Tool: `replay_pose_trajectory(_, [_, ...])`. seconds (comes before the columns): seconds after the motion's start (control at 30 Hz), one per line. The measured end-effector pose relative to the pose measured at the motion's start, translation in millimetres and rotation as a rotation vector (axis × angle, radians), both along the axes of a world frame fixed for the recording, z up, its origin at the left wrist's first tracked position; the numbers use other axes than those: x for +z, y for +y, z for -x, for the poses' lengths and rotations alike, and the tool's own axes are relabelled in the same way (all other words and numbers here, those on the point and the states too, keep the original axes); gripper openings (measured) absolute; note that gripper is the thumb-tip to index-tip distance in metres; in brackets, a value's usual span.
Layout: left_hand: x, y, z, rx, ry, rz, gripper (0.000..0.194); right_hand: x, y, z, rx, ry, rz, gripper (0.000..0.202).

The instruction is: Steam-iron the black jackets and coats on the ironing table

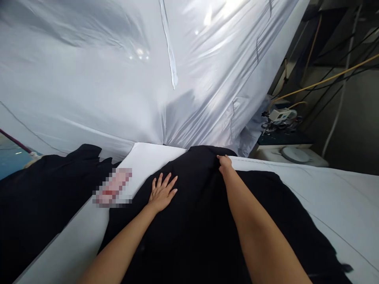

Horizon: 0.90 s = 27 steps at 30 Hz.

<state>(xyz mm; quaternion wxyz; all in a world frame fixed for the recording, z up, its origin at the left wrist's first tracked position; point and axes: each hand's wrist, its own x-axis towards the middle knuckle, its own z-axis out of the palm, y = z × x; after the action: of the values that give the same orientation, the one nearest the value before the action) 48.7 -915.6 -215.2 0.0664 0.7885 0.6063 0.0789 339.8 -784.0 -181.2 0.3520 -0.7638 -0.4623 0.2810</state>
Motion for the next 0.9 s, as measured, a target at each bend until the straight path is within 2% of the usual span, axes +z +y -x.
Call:
replay_pose_trajectory(0.07, [1.4, 0.7, 0.1, 0.007, -0.011, 0.009, 0.053, 12.0, -8.2, -2.9, 0.005, 0.078, -0.046, 0.05])
replay_pose_trajectory(0.13, [2.0, 0.9, 0.1, 0.014, -0.017, 0.017, 0.052, 26.7, -32.4, -10.2, 0.022, 0.17, -0.104, 0.052])
replay_pose_trajectory(0.27, [2.6, -0.4, 0.3, 0.025, -0.015, 0.038, 0.051, 57.0, -120.6, -32.8, 0.154, 0.415, -0.269, 0.062])
replay_pose_trajectory(0.33, [5.8, -1.3, 1.6, 0.024, -0.002, 0.093, 0.05, 71.3, -171.9, -42.6, 0.167, 0.507, -0.203, 0.07])
replay_pose_trajectory(0.47, [22.0, -7.3, 6.6, 0.011, 0.018, 0.2, 0.046, 94.7, -261.9, -58.1, 0.098, 0.706, 0.065, 0.085])
replay_pose_trajectory(0.53, [34.0, -15.8, 7.0, 0.063, -0.003, 0.175, 0.041, 100.5, -298.4, -65.6, 0.169, 0.742, 0.135, 0.089])
replay_pose_trajectory(0.63, [53.8, -41.2, -2.1, 0.24, -0.125, 0.075, 0.041, 99.0, -343.9, -72.8, 0.308, 0.649, 0.236, 0.085])
replay_pose_trajectory(0.7, [65.7, -67.8, -16.6, 0.299, -0.244, 0.014, 0.044, 92.0, -367.0, -71.3, 0.322, 0.498, 0.299, 0.074])
replay_pose_trajectory(0.8, [77.0, -115.4, -47.1, 0.216, -0.383, 0.036, 0.046, 80.8, -386.9, -58.0, 0.343, 0.176, 0.313, 0.064])
replay_pose_trajectory(0.9, [83.1, -153.6, -72.7, 0.137, -0.478, 0.14, 0.059, 82.6, -390.5, -37.0, 0.306, -0.102, 0.234, 0.061])
